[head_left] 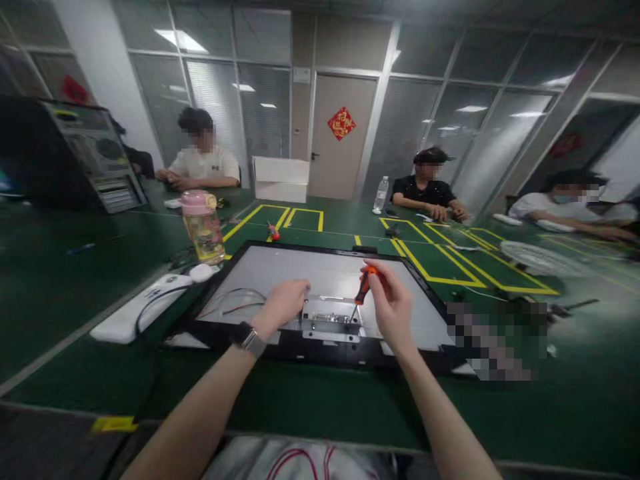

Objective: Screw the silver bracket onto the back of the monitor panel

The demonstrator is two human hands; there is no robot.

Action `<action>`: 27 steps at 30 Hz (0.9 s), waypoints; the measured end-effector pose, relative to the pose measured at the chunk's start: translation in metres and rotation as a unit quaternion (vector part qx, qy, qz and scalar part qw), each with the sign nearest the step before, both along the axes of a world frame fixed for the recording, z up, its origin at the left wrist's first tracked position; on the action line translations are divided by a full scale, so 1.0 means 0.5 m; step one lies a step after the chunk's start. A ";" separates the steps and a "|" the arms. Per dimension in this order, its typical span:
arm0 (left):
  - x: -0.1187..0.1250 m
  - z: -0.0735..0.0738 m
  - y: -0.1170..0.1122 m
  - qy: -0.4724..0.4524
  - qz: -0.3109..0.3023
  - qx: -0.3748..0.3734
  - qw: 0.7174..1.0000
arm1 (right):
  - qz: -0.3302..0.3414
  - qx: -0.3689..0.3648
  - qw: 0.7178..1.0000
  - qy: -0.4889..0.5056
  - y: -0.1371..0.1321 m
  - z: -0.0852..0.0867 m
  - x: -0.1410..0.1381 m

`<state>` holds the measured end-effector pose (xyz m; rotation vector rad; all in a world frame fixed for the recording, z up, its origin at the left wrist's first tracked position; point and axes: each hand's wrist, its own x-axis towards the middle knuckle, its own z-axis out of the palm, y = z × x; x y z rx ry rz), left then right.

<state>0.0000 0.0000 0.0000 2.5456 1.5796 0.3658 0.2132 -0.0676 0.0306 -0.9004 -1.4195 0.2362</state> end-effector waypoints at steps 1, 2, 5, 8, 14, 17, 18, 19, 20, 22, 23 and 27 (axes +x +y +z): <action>0.000 0.001 0.001 -0.001 0.002 0.001 1.000 | -0.015 0.008 1.000 -0.002 0.002 0.000 -0.002; 0.000 0.002 0.002 -0.002 0.003 0.002 1.000 | -0.025 0.015 1.000 -0.004 0.003 0.001 -0.003; -0.001 0.005 0.003 -0.004 0.003 0.002 1.000 | -0.028 0.021 0.999 -0.012 0.003 0.004 -0.005; -0.001 0.005 0.003 -0.004 0.000 0.002 1.000 | 0.007 0.008 1.000 -0.011 -0.001 0.006 -0.005; -0.003 0.001 0.006 -0.004 -0.001 0.012 1.000 | -0.007 0.017 1.000 0.001 -0.001 0.006 -0.010; -0.003 -0.001 0.006 -0.004 0.002 0.015 1.000 | 0.029 0.011 0.999 0.039 0.002 0.010 -0.010; -0.003 -0.001 0.006 -0.003 0.003 0.015 1.000 | 0.053 -0.002 0.997 0.056 0.003 0.010 -0.009; -0.003 0.000 0.006 -0.003 0.004 0.014 1.000 | 0.077 -0.021 0.994 0.072 0.004 0.010 -0.008; -0.002 0.000 0.006 -0.003 0.005 0.012 1.000 | 0.099 -0.042 0.990 0.086 0.005 0.009 -0.006; -0.002 0.002 0.006 -0.002 0.004 0.010 1.000 | 0.139 -0.078 0.981 0.112 0.008 0.007 -0.004; -0.002 0.002 0.006 -0.002 0.004 0.009 1.000 | 0.158 -0.089 0.975 0.125 0.010 0.005 -0.003; -0.002 0.002 0.006 -0.001 0.002 0.010 1.000 | 0.206 -0.092 0.958 0.178 0.013 0.003 -0.005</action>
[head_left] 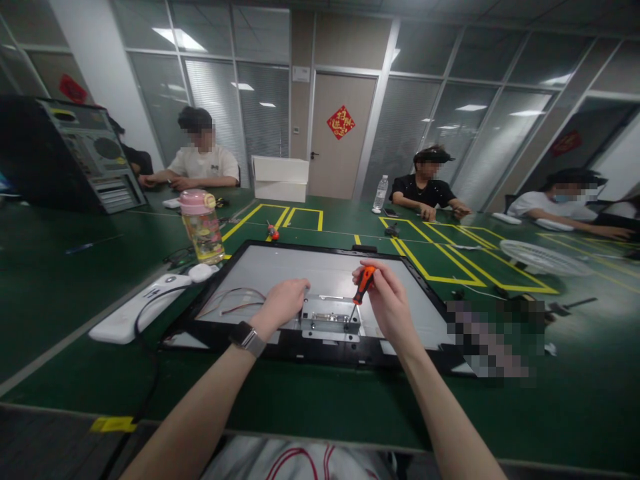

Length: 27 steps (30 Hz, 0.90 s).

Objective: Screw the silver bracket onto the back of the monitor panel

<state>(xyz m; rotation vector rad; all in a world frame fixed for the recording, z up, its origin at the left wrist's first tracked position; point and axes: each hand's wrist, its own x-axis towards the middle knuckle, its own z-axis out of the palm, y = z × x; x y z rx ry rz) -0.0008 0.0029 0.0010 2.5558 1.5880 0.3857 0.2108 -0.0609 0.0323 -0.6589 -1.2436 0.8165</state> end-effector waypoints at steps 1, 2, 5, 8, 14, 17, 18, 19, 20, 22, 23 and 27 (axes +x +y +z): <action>0.000 0.000 0.000 0.001 0.000 0.000 1.000 | 0.000 -0.002 1.000 0.004 0.000 0.000 0.000; 0.000 -0.001 0.000 0.002 -0.001 -0.001 1.000 | -0.004 -0.004 1.000 0.003 0.000 0.000 0.000; 0.000 -0.001 -0.002 0.002 -0.002 -0.001 1.000 | -0.010 -0.015 1.000 -0.009 -0.002 0.001 0.001; 0.000 0.001 -0.002 0.000 -0.003 0.001 1.000 | 0.020 -0.028 0.999 -0.004 -0.006 0.006 -0.001; -0.001 -0.003 0.000 -0.004 -0.005 0.004 1.000 | 0.051 -0.029 0.998 0.023 -0.010 0.013 -0.006; -0.002 -0.006 0.001 -0.004 -0.006 0.004 1.000 | 0.013 -0.013 1.000 0.002 -0.007 0.012 -0.001; -0.003 -0.006 0.001 -0.005 -0.007 0.004 1.000 | 0.007 -0.014 1.000 -0.004 -0.006 0.011 0.001; -0.003 -0.005 0.001 -0.006 -0.008 0.004 1.000 | 0.008 -0.016 1.000 -0.007 -0.006 0.010 0.002; -0.003 -0.005 0.001 -0.007 -0.008 0.004 1.000 | 0.014 -0.019 1.000 -0.009 -0.005 0.010 0.003; -0.003 -0.003 0.000 -0.008 -0.007 0.004 1.000 | 0.029 -0.020 0.999 -0.011 -0.005 0.010 0.003; -0.003 -0.002 -0.001 -0.008 -0.006 0.003 1.000 | 0.032 -0.019 0.999 -0.013 -0.005 0.010 0.002; -0.003 -0.002 -0.001 -0.005 -0.003 0.000 1.000 | -0.003 -0.014 0.998 -0.064 -0.007 0.015 -0.001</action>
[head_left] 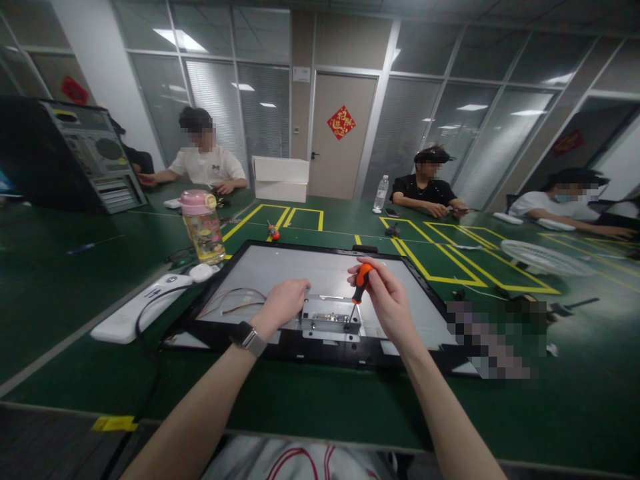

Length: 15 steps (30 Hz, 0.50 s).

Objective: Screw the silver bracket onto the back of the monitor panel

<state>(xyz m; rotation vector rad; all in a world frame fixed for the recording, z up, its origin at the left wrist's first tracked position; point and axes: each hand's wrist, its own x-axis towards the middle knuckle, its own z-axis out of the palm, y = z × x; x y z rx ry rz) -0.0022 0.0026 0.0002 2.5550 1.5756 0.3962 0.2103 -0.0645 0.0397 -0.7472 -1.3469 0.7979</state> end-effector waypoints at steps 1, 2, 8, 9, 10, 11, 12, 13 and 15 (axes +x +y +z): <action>0.000 -0.001 0.000 0.000 0.000 0.000 1.000 | -0.018 0.003 1.000 -0.015 0.000 0.001 -0.001; 0.001 -0.001 0.001 0.000 0.000 0.001 1.000 | -0.038 0.008 0.999 -0.025 0.000 0.001 -0.002; 0.002 -0.001 0.003 0.007 0.004 -0.002 1.000 | -0.170 0.071 0.980 -0.072 -0.001 -0.004 -0.003; 0.002 -0.001 0.003 0.007 0.005 -0.002 1.000 | -0.184 0.083 0.976 -0.087 -0.003 -0.004 -0.002; 0.001 -0.001 0.002 0.006 0.005 -0.001 1.000 | -0.188 0.093 0.973 -0.099 -0.005 -0.003 -0.001; 0.001 -0.001 0.002 0.004 0.005 0.001 1.000 | -0.181 0.097 0.973 -0.107 -0.007 -0.002 -0.001; 0.000 -0.001 0.001 0.002 0.003 0.002 1.000 | -0.168 0.097 0.975 -0.109 -0.009 0.000 -0.001; 0.000 -0.001 0.001 0.000 0.001 0.004 1.000 | -0.154 0.092 0.978 -0.105 -0.011 0.001 0.000; -0.001 -0.001 0.000 -0.002 -0.002 0.005 1.000 | -0.145 0.085 0.981 -0.101 -0.011 0.001 0.000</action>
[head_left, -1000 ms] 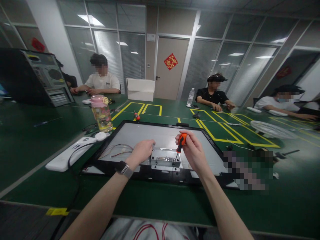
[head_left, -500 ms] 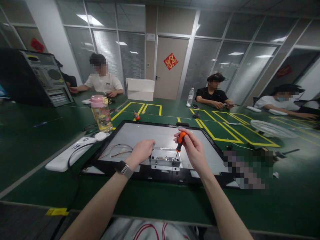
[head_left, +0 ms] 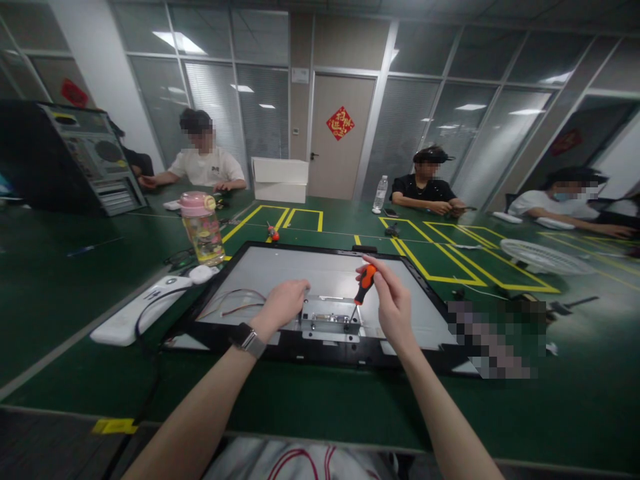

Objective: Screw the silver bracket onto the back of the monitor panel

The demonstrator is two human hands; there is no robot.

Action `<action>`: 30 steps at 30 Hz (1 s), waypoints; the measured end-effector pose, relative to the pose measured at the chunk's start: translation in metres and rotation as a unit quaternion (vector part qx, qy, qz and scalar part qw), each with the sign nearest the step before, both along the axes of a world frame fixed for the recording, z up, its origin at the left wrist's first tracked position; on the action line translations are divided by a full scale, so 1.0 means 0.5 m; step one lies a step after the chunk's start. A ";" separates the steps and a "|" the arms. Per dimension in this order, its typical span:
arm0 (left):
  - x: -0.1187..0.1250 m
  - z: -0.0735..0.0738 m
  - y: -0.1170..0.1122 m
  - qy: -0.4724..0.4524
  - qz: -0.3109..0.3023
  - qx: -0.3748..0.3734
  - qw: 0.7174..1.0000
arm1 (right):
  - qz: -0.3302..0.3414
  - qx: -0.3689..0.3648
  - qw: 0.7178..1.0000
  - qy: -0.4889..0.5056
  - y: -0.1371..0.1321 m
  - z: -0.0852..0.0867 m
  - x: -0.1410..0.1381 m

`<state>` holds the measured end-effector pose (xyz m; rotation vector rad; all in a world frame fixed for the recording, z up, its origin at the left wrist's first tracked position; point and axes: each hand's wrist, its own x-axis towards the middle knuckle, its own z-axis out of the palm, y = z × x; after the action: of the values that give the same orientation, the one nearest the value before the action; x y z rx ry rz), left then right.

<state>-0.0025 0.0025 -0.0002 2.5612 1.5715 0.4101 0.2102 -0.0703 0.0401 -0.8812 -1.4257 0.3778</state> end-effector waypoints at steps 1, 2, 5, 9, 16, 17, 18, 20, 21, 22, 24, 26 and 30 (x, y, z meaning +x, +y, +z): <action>0.000 0.000 0.000 -0.001 0.000 -0.001 1.000 | -0.009 0.004 1.000 -0.003 0.001 -0.001 0.000; 0.000 0.001 -0.001 -0.001 0.000 -0.002 1.000 | -0.024 0.013 1.000 -0.009 0.002 -0.003 0.001; 0.000 0.001 0.000 -0.001 0.001 -0.003 1.000 | -0.046 0.034 0.998 -0.035 0.005 -0.008 0.004; -0.001 -0.002 0.002 0.000 -0.001 -0.002 1.000 | 0.036 0.000 0.997 -0.070 0.001 -0.010 0.012; 0.002 0.002 -0.001 0.002 0.004 -0.005 1.000 | -0.098 0.085 0.982 -0.137 0.000 -0.012 0.022; 0.002 0.003 -0.001 0.001 0.002 -0.004 1.000 | -0.111 0.087 0.984 -0.108 0.002 -0.013 0.019; 0.002 0.004 -0.001 0.001 0.001 -0.004 1.000 | -0.117 0.081 0.987 -0.072 0.004 -0.015 0.015; 0.002 0.003 -0.001 0.003 0.002 -0.006 1.000 | -0.102 0.048 0.994 0.005 0.008 -0.021 0.003; 0.003 0.002 0.000 0.004 0.004 -0.006 1.000 | -0.085 0.028 0.995 0.033 0.010 -0.025 -0.004; 0.003 0.001 0.001 0.004 0.004 -0.006 1.000 | -0.057 0.005 0.997 0.049 0.012 -0.029 -0.010; 0.003 -0.002 0.002 0.003 0.004 -0.004 1.000 | -0.020 -0.029 0.998 0.058 0.015 -0.035 -0.021; 0.002 -0.003 0.003 0.001 0.003 -0.001 1.000 | -0.010 -0.038 0.998 0.057 0.016 -0.038 -0.028; 0.003 -0.003 0.002 -0.003 0.003 -0.005 1.000 | -0.014 -0.036 0.998 0.042 0.012 -0.037 -0.034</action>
<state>-0.0012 0.0037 -0.0018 2.5453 1.5750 0.4090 0.1934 -0.0641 0.0215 -0.9333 -1.3279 0.4417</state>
